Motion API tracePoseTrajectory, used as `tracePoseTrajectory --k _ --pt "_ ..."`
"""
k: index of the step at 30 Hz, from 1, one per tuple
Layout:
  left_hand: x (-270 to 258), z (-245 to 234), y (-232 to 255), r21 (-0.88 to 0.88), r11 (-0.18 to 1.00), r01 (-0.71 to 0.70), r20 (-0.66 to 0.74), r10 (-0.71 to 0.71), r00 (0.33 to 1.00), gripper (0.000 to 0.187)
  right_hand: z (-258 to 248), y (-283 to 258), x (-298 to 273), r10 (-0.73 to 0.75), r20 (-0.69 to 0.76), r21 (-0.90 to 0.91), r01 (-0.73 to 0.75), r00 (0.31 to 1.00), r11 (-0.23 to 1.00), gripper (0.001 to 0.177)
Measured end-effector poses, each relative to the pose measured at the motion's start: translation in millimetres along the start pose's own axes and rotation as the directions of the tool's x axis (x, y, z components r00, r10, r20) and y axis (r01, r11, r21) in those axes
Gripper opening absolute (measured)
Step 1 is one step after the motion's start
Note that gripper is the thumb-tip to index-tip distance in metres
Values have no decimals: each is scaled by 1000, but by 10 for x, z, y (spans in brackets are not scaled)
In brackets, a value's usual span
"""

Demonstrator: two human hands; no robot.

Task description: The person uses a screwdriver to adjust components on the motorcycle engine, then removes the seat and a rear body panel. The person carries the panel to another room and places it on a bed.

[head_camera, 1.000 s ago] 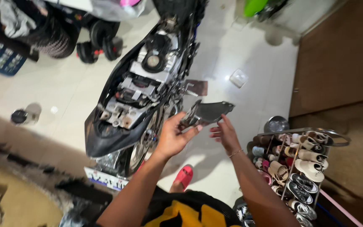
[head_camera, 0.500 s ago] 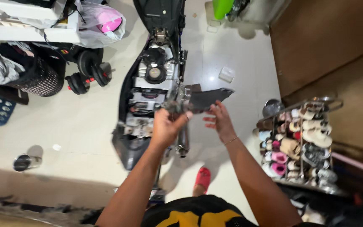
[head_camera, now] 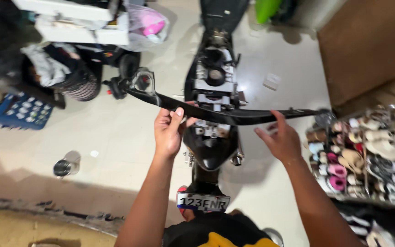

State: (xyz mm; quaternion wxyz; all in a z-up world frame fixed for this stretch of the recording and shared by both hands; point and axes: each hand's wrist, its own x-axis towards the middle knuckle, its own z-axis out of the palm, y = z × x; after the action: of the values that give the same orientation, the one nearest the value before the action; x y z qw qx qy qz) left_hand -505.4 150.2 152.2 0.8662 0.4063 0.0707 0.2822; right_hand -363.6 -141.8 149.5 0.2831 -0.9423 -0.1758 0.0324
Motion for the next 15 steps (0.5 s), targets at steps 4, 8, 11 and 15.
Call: tracePoseTrajectory --k 4,8,11,15 --pt "-171 -233 123 -114 993 10 -160 -28 987 16 -118 -248 -34 -379 -204 -311 307 903 899 65" --pt "-298 -440 161 -150 989 -14 -228 -21 974 21 -218 -381 78 -593 -278 -340 500 756 796 63" --pt "-347 -558 228 -154 987 -38 -226 3 974 21 -209 -449 60 -610 -245 -300 539 754 787 60" --pt "-180 -695 453 -151 989 4 -256 -43 966 18 -209 -610 96 -601 -211 -330 523 771 786 54"
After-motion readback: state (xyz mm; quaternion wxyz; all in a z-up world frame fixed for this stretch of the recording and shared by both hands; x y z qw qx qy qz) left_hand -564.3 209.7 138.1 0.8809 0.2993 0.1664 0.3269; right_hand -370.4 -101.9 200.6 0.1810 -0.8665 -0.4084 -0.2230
